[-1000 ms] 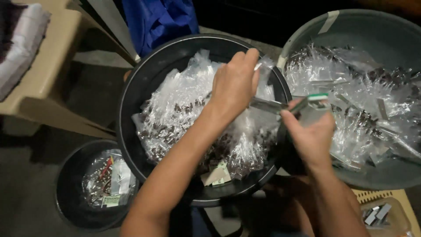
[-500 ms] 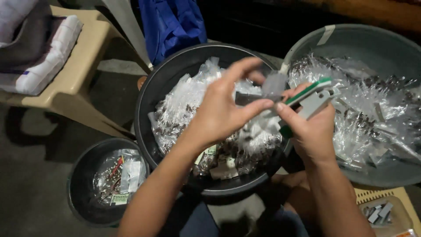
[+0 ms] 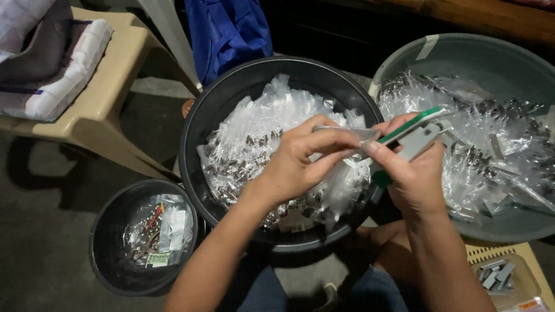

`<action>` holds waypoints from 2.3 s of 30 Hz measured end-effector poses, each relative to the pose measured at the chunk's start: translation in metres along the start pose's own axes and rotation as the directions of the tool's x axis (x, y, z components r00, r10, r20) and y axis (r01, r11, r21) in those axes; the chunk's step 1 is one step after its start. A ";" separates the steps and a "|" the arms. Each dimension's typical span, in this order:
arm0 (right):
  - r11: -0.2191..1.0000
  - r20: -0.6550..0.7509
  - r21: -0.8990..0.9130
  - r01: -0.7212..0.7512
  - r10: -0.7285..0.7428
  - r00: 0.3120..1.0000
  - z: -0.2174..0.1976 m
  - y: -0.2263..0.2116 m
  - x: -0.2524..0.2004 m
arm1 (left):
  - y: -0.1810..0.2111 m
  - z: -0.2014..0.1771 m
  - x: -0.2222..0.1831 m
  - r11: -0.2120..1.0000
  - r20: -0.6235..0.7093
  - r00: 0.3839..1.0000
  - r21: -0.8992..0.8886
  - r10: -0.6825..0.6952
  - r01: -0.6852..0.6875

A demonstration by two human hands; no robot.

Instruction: The person is sealing small plastic bags containing metal parts by stapling paper labels to the top of each bag.

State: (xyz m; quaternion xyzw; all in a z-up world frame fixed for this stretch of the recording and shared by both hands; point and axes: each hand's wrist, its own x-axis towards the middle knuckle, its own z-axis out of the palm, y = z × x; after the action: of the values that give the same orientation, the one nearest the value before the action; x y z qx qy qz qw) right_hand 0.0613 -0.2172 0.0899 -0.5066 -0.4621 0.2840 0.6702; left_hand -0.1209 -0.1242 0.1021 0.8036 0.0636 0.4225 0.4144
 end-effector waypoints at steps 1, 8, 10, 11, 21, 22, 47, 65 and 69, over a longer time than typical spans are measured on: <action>1.000 0.036 -0.019 -0.016 0.017 0.999 0.001 0.000 0.001 | -0.005 0.004 -0.002 0.999 -0.036 0.998 0.000 -0.054 0.054; 0.985 -0.264 0.008 0.174 -0.165 0.950 0.001 0.018 0.028 | -0.033 0.030 -0.010 0.980 -0.228 0.961 0.085 -0.156 0.179; 0.970 -0.312 -0.006 0.242 -0.231 0.921 0.006 0.021 0.033 | -0.054 0.043 -0.013 0.972 -0.253 0.954 0.129 -0.160 0.198; 0.970 -0.314 -0.009 0.243 -0.233 0.920 0.007 0.037 0.036 | -0.048 0.045 -0.012 0.973 -0.251 0.955 0.127 -0.159 0.195; 0.990 -0.351 -0.124 0.063 -0.103 0.930 0.019 0.074 0.053 | -0.045 0.054 -0.026 0.963 -0.348 0.917 0.111 -0.194 0.246; 0.993 -0.364 -0.116 0.033 -0.074 0.929 0.022 0.072 0.053 | -0.047 0.053 -0.027 0.964 -0.390 0.896 0.071 -0.211 0.258; 0.980 -0.304 -0.188 -0.067 0.007 0.953 0.021 0.104 0.036 | -0.082 0.079 -0.058 0.721 -0.358 0.626 -0.361 -0.693 0.591; 0.920 -0.275 0.278 -0.276 0.352 0.895 0.015 0.087 0.016 | -0.090 0.086 -0.060 0.711 -0.324 0.633 -0.324 -0.703 0.624; 0.924 -0.406 -0.383 -0.004 -0.165 0.899 -0.022 0.112 0.007 | -0.105 0.069 -0.070 0.740 -0.346 0.655 -0.271 -0.672 0.616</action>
State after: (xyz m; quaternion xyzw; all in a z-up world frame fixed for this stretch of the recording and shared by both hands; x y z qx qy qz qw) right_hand 0.0937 -0.1843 -0.0143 -0.6550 -0.3692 0.0433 0.6579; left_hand -0.0889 -0.1303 -0.0379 0.5882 0.4050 0.4143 0.5643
